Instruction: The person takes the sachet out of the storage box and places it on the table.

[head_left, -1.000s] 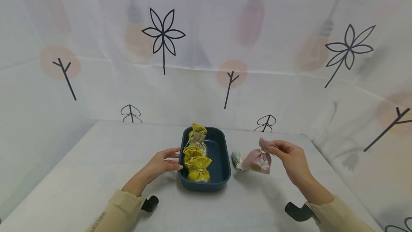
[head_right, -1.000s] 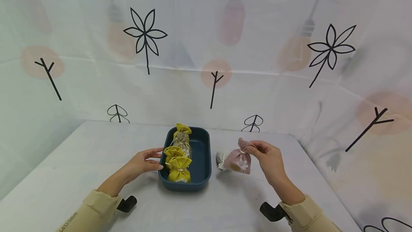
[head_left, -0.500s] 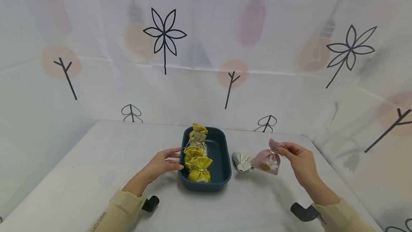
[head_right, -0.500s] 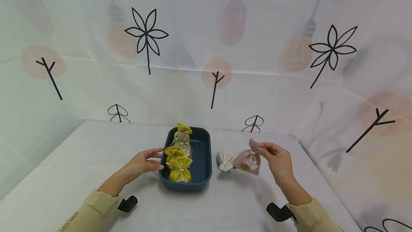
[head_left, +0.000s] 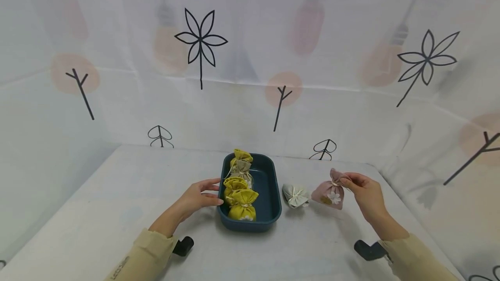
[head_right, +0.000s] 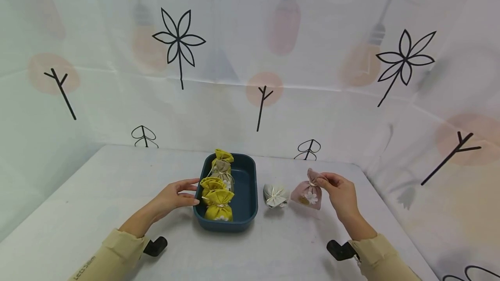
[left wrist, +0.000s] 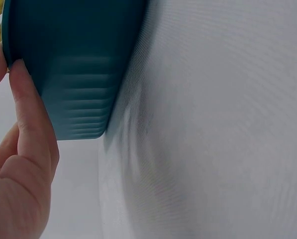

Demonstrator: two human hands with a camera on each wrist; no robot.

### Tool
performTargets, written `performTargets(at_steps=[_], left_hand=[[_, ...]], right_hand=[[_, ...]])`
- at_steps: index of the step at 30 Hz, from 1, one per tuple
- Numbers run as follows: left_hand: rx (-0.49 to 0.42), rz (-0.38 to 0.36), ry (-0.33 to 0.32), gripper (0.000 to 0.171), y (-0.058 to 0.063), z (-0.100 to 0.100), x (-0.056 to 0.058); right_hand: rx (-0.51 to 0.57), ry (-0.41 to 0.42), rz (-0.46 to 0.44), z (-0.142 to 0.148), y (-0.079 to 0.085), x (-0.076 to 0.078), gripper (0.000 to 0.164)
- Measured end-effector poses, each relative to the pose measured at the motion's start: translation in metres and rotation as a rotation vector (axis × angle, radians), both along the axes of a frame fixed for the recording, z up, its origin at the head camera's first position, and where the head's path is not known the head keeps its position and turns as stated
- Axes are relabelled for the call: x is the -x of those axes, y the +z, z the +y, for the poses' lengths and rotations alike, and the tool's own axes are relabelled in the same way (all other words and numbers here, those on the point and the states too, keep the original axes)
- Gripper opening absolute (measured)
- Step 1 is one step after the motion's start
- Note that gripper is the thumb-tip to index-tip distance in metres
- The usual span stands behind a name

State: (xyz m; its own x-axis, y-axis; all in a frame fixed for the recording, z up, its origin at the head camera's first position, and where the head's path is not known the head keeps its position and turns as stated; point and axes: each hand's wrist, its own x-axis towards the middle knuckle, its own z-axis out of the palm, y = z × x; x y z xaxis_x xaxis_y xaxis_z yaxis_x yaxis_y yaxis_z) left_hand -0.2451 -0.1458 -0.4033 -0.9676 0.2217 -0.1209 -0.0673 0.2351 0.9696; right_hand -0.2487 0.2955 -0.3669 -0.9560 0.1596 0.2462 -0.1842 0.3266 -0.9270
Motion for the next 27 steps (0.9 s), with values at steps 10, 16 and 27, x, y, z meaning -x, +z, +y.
performTargets(at_steps=[10,16,27], left_hand=[[-0.005,0.001,-0.003,0.071,-0.001,0.000,0.001],[0.001,0.001,0.010,0.071,-0.001,0.000,0.001],[-0.005,0.004,-0.003,0.071,-0.002,-0.001,0.000]], right_hand=[[-0.147,-0.019,-0.094,0.005,-0.001,0.013,0.046],[-0.165,0.009,-0.085,0.005,-0.004,0.023,0.046],[-0.257,0.029,-0.119,0.004,-0.013,0.028,0.045]])
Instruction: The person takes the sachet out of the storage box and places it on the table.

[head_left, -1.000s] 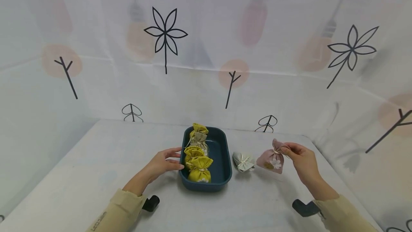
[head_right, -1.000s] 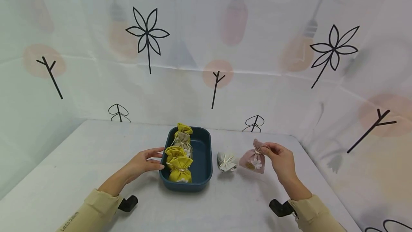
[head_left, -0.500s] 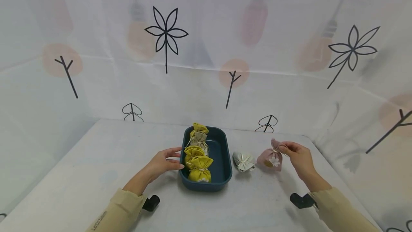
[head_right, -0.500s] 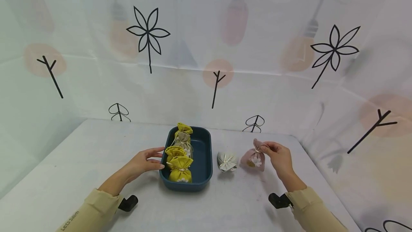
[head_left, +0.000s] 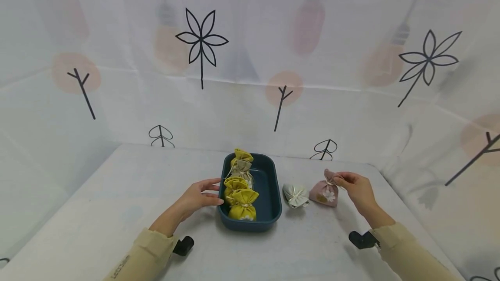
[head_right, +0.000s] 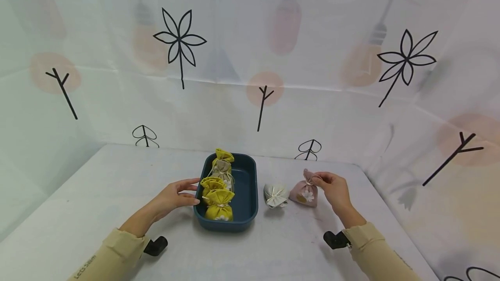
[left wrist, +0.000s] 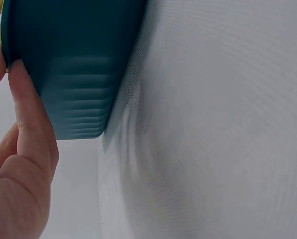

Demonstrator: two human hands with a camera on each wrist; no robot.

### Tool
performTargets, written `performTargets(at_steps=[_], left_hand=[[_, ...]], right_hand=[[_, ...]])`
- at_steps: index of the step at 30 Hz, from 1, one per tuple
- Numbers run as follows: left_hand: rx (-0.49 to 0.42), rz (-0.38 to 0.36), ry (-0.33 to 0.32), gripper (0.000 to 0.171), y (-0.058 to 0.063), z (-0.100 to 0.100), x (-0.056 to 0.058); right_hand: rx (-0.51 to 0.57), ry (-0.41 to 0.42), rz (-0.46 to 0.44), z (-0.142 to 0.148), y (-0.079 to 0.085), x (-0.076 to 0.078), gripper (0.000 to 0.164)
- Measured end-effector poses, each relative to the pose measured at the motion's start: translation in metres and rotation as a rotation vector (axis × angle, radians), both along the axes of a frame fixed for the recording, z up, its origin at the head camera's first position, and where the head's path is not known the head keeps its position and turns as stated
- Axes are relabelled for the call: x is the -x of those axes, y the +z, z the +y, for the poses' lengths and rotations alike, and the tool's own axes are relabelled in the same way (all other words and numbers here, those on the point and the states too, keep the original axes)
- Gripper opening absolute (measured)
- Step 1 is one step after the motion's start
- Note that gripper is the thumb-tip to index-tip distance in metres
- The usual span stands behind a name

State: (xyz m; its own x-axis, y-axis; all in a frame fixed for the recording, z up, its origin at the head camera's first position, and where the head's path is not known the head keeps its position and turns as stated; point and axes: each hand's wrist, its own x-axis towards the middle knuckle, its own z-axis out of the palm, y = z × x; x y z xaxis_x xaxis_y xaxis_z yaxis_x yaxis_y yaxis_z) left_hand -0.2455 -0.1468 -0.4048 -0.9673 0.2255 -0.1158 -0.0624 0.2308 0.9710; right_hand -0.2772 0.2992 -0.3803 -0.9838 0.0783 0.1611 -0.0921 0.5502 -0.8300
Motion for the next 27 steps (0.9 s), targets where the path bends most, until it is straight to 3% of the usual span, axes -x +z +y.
performTargets(at_steps=[7,17,27], left_hand=[[0.010,-0.003,0.014,0.071,0.000,0.001,0.001],[0.005,-0.011,0.010,0.071,-0.001,0.001,0.002],[0.010,-0.003,0.009,0.072,-0.001,0.001,0.001]], right_hand=[[0.036,0.016,-0.032,0.003,-0.001,-0.001,0.052],[0.002,0.010,-0.038,0.013,-0.002,-0.006,0.061],[-0.058,-0.050,-0.018,0.023,0.001,-0.015,0.061]])
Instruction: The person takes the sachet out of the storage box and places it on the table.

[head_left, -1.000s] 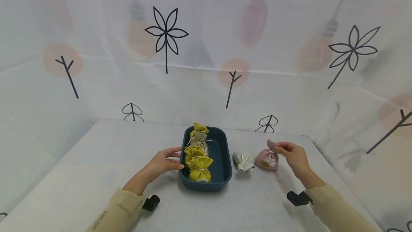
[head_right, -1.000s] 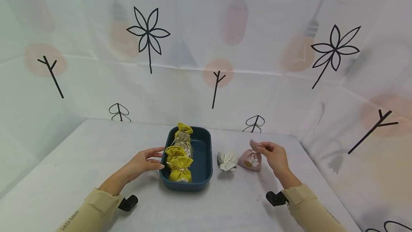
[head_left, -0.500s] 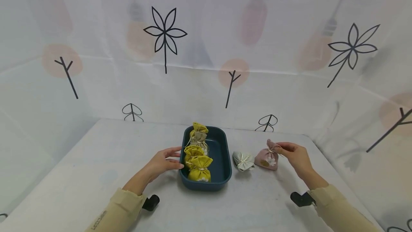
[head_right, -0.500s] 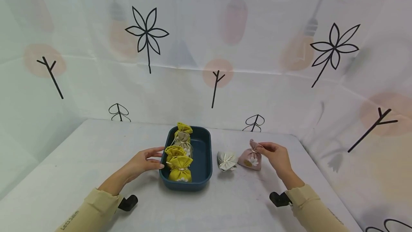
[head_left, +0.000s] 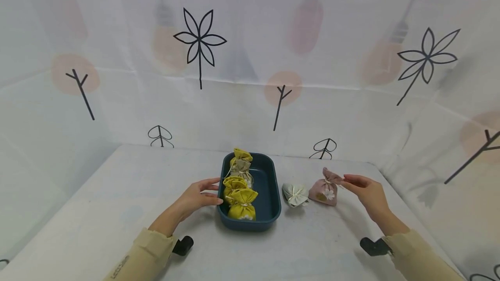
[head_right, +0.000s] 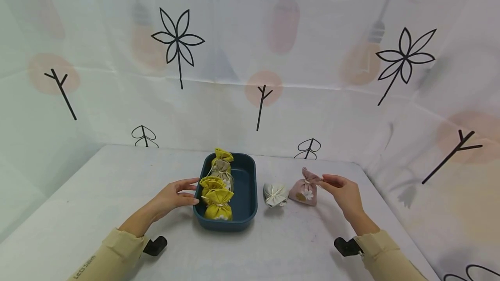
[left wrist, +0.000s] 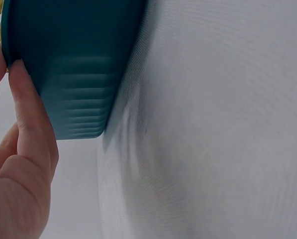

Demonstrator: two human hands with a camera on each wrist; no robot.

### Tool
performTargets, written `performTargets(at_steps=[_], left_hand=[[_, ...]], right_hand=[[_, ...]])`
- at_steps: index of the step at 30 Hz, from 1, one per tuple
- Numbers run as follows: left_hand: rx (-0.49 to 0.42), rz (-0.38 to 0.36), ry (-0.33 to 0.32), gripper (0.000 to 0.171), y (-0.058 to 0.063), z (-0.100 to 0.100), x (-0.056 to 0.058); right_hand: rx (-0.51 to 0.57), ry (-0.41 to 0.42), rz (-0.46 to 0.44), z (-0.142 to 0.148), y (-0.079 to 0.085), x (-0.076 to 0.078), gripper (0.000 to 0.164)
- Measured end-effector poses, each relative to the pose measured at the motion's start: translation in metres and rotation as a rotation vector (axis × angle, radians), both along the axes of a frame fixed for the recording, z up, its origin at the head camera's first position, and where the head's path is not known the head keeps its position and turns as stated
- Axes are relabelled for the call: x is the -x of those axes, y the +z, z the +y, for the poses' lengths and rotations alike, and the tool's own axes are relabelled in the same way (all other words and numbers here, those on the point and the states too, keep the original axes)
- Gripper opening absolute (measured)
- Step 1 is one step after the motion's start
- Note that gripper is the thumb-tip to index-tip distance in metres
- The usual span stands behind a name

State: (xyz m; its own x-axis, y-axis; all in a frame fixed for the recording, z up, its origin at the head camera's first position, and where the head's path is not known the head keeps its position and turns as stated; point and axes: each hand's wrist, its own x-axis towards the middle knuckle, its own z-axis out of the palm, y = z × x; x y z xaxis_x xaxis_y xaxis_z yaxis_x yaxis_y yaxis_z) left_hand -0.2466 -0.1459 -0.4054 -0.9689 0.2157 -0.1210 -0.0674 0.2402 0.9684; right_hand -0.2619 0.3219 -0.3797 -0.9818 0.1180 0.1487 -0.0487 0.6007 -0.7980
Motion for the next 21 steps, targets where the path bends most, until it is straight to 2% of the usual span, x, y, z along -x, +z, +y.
performTargets(at_steps=[2,7,13,21], left_hand=[[0.003,-0.001,0.003,0.072,0.000,0.000,0.000],[0.001,-0.005,0.008,0.071,0.001,0.001,0.000],[0.003,0.000,0.003,0.071,0.000,0.000,0.000],[0.000,0.007,-0.002,0.072,-0.001,0.000,0.001]], right_hand=[[-0.007,-0.018,0.000,0.001,0.001,-0.002,0.060],[0.060,-0.060,-0.026,0.003,-0.002,-0.002,0.060],[0.110,-0.033,-0.022,0.003,-0.008,0.000,0.056],[0.102,0.023,0.014,-0.018,0.004,-0.011,0.054]])
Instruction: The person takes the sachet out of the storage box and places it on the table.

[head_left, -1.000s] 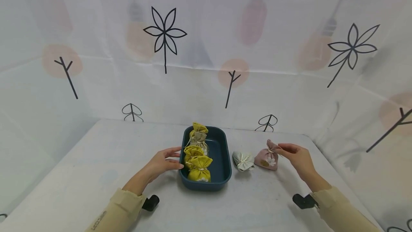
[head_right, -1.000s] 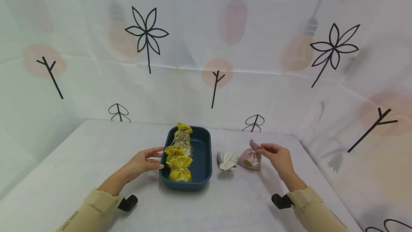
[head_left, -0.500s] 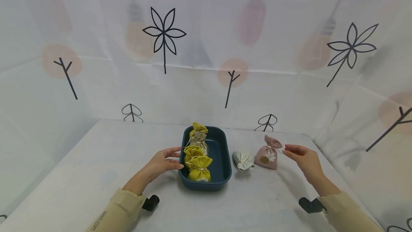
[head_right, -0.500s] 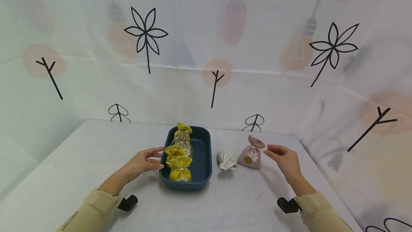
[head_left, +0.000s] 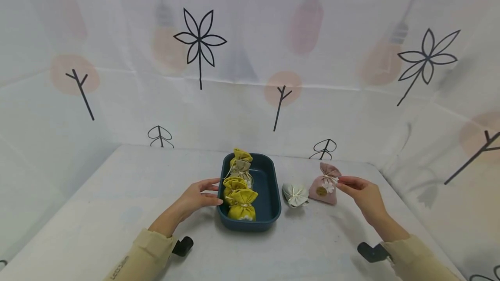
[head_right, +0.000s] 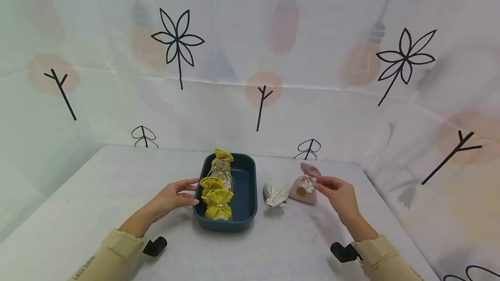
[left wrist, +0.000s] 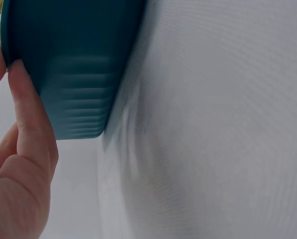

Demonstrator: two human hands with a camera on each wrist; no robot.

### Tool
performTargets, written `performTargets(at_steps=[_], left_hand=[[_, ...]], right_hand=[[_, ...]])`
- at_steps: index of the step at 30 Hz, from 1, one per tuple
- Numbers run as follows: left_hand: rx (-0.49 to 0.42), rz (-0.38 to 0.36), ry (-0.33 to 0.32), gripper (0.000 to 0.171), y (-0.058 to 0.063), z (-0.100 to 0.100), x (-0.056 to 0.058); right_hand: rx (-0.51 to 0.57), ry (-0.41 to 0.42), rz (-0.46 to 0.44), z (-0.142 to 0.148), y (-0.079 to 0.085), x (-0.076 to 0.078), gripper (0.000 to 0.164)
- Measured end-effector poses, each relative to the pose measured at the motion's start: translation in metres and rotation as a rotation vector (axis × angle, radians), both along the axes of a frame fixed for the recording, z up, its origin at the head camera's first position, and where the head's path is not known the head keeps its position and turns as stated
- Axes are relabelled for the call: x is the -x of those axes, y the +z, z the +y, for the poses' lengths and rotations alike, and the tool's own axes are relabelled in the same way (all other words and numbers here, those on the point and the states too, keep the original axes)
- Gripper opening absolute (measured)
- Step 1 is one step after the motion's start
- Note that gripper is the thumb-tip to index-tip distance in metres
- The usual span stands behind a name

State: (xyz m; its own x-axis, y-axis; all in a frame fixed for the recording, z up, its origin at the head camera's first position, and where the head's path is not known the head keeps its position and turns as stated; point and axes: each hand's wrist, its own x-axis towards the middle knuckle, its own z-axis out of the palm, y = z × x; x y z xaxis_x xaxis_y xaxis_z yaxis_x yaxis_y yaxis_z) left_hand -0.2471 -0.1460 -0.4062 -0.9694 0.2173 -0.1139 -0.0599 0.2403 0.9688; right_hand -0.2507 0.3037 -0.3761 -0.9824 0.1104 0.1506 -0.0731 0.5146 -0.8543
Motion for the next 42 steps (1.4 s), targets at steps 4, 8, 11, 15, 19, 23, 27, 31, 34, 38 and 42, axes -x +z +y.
performTargets(at_steps=[4,8,11,15,19,23,27,31,34,38,42], left_hand=[[0.000,-0.003,0.001,0.072,0.001,0.000,-0.001],[-0.002,-0.009,0.007,0.071,0.002,0.000,-0.001],[0.000,-0.016,0.012,0.071,0.002,0.000,0.000],[0.010,-0.019,0.013,0.072,0.000,0.000,0.002],[0.014,-0.023,0.008,0.072,-0.001,-0.001,0.002],[0.018,-0.019,-0.003,0.073,-0.001,-0.001,0.001],[0.021,-0.014,-0.008,0.073,-0.001,-0.001,0.001],[0.016,-0.023,0.001,0.072,-0.001,0.000,0.002],[0.014,-0.022,-0.002,0.072,-0.001,0.000,0.002],[0.018,-0.015,-0.003,0.071,0.000,0.000,0.002],[0.025,-0.015,0.004,0.070,0.001,0.000,0.001]], right_hand=[[0.008,0.034,0.011,-0.008,0.003,-0.005,0.055],[0.026,0.052,0.017,-0.015,0.005,-0.006,0.054],[0.034,0.052,0.021,-0.021,0.004,-0.006,0.052],[0.065,0.056,0.028,-0.027,0.001,-0.003,0.049],[0.092,0.062,0.010,-0.035,0.000,0.000,0.047],[0.097,0.056,-0.010,-0.043,0.000,0.003,0.044],[0.104,0.050,-0.006,-0.051,0.002,0.006,0.044],[0.149,0.067,-0.001,-0.058,0.004,0.007,0.047],[0.182,0.092,0.004,-0.063,0.004,0.007,0.048],[0.189,0.109,0.012,-0.069,0.003,0.010,0.047],[0.193,0.110,0.009,-0.074,0.002,0.013,0.044]])
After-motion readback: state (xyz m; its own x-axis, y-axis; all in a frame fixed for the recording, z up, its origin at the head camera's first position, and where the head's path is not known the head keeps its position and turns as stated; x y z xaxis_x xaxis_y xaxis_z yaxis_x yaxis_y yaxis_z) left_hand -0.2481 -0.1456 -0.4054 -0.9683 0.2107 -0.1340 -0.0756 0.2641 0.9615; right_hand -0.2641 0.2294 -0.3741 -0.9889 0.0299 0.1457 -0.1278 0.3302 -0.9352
